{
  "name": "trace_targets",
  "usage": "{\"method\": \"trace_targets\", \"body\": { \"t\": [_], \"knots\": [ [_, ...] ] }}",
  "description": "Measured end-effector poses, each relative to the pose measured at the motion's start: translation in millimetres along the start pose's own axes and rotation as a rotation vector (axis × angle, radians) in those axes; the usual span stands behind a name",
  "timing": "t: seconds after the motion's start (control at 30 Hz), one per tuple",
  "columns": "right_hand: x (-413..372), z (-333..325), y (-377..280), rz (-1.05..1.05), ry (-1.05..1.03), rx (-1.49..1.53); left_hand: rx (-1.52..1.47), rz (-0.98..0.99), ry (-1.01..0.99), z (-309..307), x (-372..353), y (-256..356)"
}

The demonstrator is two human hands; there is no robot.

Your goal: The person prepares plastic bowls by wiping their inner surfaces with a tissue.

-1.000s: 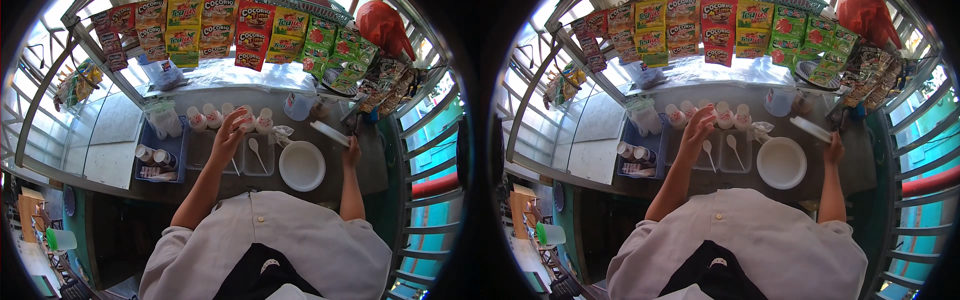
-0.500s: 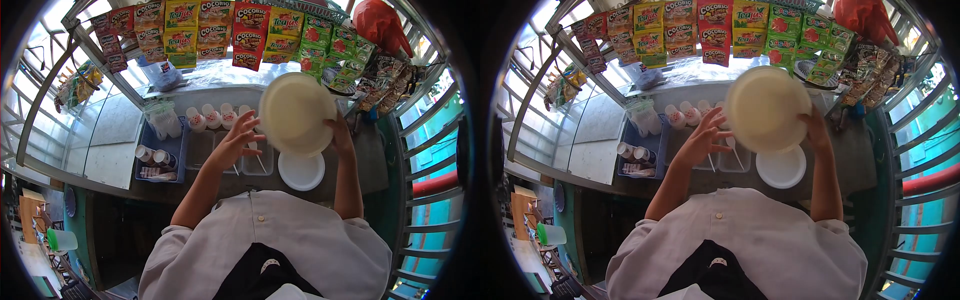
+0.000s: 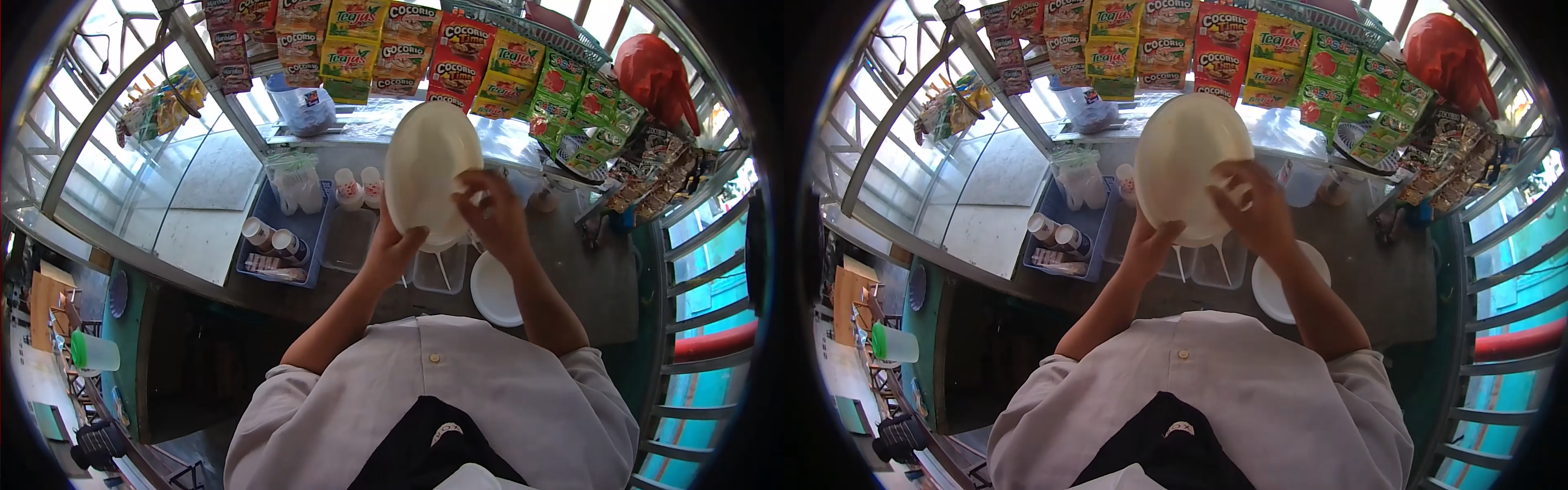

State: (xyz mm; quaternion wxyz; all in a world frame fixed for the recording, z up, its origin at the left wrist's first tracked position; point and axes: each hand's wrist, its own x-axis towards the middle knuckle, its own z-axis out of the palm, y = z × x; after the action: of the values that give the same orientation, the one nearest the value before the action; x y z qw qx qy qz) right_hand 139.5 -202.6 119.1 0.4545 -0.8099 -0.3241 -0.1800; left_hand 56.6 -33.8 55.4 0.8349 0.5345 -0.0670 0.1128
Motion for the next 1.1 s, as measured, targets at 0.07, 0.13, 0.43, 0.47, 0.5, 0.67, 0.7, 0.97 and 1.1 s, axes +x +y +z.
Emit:
{"method": "trace_targets", "body": {
  "t": [0.07, 0.13, 0.43, 0.47, 0.5, 0.67, 0.7, 0.97, 1.1],
  "knots": [
    [0, 6, -25, 0.196, -0.32, 0.448, 0.339, 0.283, -0.011, 20, -2, 19],
    [-2, 15, -39, 0.22, -0.294, 0.581, 0.483, 0.281, -0.049, 22, -2, 20],
    [8, -4, -43, 0.316, -0.458, 0.782, 1.039, 0.317, -0.055, 39, -11, 56],
    [8, -4, -42, 0.307, -0.471, 0.795, 1.045, 0.335, -0.07, 40, -11, 58],
    [7, -4, -42, 0.31, -0.469, 0.795, 1.045, 0.333, -0.073, 41, -11, 59],
    [6, -6, -43, 0.213, -0.435, 0.936, 1.098, 0.334, -0.065, 42, -11, 60],
    [5, -6, -42, 0.214, -0.435, 0.936, 1.098, 0.333, -0.066, 42, -11, 60],
    [-2, -11, -50, 0.175, -0.398, 0.509, 1.117, 0.444, -0.042, 41, -7, 55],
    [-6, 4, -55, 0.096, -0.203, 0.572, 1.117, 0.437, -0.046, 40, -7, 54]
  ]
}}
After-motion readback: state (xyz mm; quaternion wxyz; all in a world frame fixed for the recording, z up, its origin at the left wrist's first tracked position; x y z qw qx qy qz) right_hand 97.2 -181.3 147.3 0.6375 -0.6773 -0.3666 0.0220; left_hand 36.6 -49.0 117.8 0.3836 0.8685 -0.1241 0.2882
